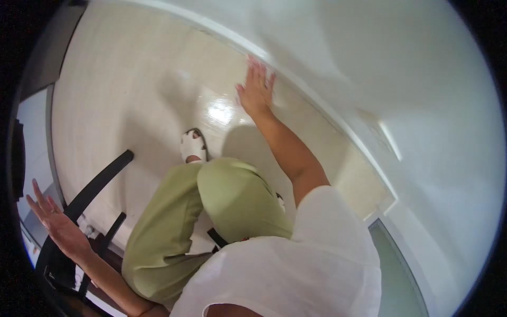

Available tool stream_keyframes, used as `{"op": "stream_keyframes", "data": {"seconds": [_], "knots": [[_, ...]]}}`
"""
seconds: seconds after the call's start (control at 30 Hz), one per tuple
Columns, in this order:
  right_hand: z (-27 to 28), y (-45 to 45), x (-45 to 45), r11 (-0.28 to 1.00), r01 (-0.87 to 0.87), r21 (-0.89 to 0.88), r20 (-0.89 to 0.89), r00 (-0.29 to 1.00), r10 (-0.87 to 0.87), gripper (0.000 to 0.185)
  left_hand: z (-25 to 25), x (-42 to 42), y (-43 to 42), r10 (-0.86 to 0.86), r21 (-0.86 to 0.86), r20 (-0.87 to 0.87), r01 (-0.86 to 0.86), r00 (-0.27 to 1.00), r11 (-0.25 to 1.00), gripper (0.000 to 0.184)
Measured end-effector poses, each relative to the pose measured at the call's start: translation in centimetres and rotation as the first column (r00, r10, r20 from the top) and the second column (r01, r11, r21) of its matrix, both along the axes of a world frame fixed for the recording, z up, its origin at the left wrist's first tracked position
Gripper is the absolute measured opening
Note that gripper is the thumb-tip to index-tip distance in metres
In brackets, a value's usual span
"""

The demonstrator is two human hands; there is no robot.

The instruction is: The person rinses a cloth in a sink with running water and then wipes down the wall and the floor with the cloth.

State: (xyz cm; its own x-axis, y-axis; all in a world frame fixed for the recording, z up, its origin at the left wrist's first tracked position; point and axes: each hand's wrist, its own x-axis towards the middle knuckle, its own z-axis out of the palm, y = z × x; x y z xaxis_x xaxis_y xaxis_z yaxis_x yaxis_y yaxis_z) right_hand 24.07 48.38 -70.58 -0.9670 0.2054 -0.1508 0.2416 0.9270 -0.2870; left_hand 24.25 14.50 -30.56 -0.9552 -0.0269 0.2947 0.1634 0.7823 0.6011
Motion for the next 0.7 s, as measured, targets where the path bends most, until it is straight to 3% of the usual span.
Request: {"op": "stream_keyframes", "data": {"seconds": [0.03, 0.1, 0.17, 0.23, 0.27, 0.3, 0.33, 0.4, 0.43, 0.47, 0.5, 0.57, 0.6, 0.67, 0.7], "knots": [[0.7, 2.5, 3.6, 1.0, 0.028, -0.003, 0.067, 0.997, -0.028, 0.079, 0.1, -0.4, 0.9, -0.05, -0.004, 0.003, 0.05, 0.999, 0.999, 0.07], [1.4, 7.4, 11.2, 0.997, 0.077, 0.0, 0.029, 0.997, -0.077, 0.079, 0.2, -0.7, 2.4, -0.112, -0.012, -0.005, 0.112, 0.994, 0.994, 0.069], [1.3, 10.8, 18.0, 0.967, 0.223, 0.123, 0.09, 0.968, -0.234, 0.082, -0.4, -1.8, 3.0, -0.114, -0.065, 0.038, 0.117, 0.993, 0.991, 0.066], [0.4, 13.3, 23.9, 0.884, 0.458, 0.095, 0.038, 0.886, -0.463, 0.08, -0.5, -1.8, 4.2, -0.106, -0.068, 0.093, 0.112, 0.99, 0.991, 0.066], [-0.6, 13.0, 23.9, 0.882, 0.463, 0.092, 0.026, 0.884, -0.467, 0.08, -0.7, -1.6, 5.0, -0.086, -0.156, 0.22, 0.122, 0.972, 0.98, 0.064], [-1.2, 12.2, 24.0, 0.794, 0.593, 0.134, 0.023, 0.799, -0.601, 0.079, -1.1, -1.4, 5.5, -0.051, -0.241, 0.349, 0.142, 0.936, 0.96, 0.063], [-2.0, 11.2, 24.1, 0.689, 0.703, 0.174, 0.021, 0.697, -0.717, 0.078, -1.6, -1.0, 5.6, -0.048, -0.245, 0.351, 0.141, 0.935, 0.959, 0.063], [-0.6, 7.3, 20.7, 0.881, 0.397, 0.258, 0.136, 0.888, -0.44, 0.075, -3.0, -0.6, 5.3, -0.05, -0.16, 0.514, 0.153, 0.856, 0.975, 0.057], [-0.6, 5.3, 19.1, 0.963, 0.268, -0.019, 0.017, 0.963, -0.267, 0.074, -3.5, -0.3, 5.3, -0.044, -0.161, 0.519, 0.148, 0.853, 0.976, 0.057], [-0.7, 3.1, 17.2, 0.959, 0.076, -0.272, -0.149, 0.982, -0.12, 0.073, -3.9, 0.2, 5.4, -0.069, -0.21, 0.569, 0.226, 0.819, 0.951, 0.057], [1.9, -0.2, 13.8, 0.932, 0.043, -0.361, -0.062, 0.996, -0.07, 0.074, -4.2, 0.5, 5.5, -0.088, -0.255, 0.62, 0.306, 0.779, 0.917, 0.056], [0.9, -5.5, 8.7, 0.89, -0.303, -0.341, -0.175, 0.951, 0.256, 0.07, -5.1, 0.5, 5.7, -0.123, -0.257, 0.641, 0.364, 0.757, 0.895, 0.058], [3.1, -7.8, 4.8, 0.863, -0.363, -0.352, -0.156, 0.932, 0.328, 0.062, -5.5, 0.4, 6.2, -0.145, -0.254, 0.648, 0.392, 0.747, 0.884, 0.058], [-1.3, -13.1, -0.7, 0.841, -0.54, 0.039, -0.397, 0.764, 0.509, 0.053, -6.7, 0.3, 7.0, -0.172, -0.248, 0.665, 0.432, 0.727, 0.867, 0.059], [-0.9, -14.2, -3.2, 0.823, -0.568, 0.02, -0.35, 0.767, 0.537, 0.054, -7.4, 0.5, 7.5, -0.177, -0.249, 0.666, 0.44, 0.724, 0.863, 0.059]]}}
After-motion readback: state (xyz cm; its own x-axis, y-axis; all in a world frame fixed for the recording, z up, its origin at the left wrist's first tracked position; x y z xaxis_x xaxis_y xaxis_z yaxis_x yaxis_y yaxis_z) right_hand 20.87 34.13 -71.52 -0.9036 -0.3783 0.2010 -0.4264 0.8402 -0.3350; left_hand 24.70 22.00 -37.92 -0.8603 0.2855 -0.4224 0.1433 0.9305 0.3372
